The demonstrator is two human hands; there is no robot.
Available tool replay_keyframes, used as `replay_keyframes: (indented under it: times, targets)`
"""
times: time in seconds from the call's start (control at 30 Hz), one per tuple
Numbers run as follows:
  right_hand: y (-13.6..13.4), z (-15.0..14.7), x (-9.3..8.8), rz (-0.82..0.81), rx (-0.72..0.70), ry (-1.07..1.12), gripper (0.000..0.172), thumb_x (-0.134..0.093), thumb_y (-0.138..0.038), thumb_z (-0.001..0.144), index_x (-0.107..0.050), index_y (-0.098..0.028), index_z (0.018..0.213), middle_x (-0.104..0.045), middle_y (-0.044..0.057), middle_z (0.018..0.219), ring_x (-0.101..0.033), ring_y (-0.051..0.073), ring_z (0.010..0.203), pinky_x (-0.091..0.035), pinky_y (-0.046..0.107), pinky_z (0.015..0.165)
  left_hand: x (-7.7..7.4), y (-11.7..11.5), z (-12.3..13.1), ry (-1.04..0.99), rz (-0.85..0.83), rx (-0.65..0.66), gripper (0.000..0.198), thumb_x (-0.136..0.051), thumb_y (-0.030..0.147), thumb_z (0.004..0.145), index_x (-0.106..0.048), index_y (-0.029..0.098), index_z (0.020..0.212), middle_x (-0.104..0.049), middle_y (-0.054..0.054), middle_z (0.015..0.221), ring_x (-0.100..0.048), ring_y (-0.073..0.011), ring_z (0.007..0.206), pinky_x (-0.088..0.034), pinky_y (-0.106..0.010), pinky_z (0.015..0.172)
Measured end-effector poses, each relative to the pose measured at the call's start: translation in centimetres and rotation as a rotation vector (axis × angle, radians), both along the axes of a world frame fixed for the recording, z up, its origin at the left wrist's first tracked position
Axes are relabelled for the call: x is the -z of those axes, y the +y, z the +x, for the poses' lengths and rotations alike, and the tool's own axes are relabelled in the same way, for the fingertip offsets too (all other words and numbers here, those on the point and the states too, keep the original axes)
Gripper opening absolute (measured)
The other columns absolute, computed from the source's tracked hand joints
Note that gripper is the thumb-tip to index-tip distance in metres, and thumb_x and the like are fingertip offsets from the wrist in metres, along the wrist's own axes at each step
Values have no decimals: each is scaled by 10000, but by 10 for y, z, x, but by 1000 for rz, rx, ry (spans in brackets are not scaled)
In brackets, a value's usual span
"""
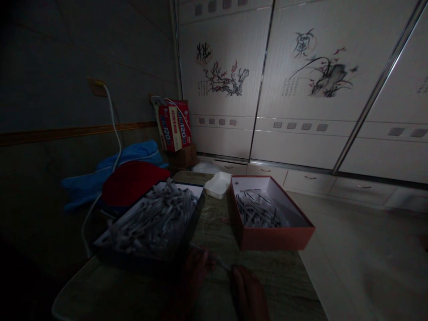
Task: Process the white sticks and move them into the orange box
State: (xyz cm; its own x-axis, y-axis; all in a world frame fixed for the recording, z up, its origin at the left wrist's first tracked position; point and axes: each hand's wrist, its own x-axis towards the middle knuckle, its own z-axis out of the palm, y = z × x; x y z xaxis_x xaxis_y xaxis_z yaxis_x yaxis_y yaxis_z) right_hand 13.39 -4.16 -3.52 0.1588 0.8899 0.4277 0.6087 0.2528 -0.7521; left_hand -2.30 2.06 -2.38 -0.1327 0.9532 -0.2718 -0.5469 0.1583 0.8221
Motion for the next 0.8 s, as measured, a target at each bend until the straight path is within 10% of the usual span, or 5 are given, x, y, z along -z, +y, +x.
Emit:
replay_keyframes:
  times: [0.6, 0.8]
  targets:
    - [-5, -9, -26, -194, -8, 223, 338, -468, -511, 839, -616, -208, 853, -676, 28, 736, -628, 194, 689, -480, 260, 650, 4, 2, -3, -86, 33, -30, 352, -853, 332, 409, -614, 177, 616, -639, 4, 575, -625, -178, 549, -511, -297, 521]
    - [-2, 4, -17, -176, 144, 735, 336, -628, -541, 707, -577, -225, 806, -652, -13, 688, -608, 168, 602, -480, 251, 538, -7, -6, -8, -137, 4, -19, 335, -850, 290, 427, -645, 168, 663, -688, -30, 688, -662, -201, 642, -537, -322, 616]
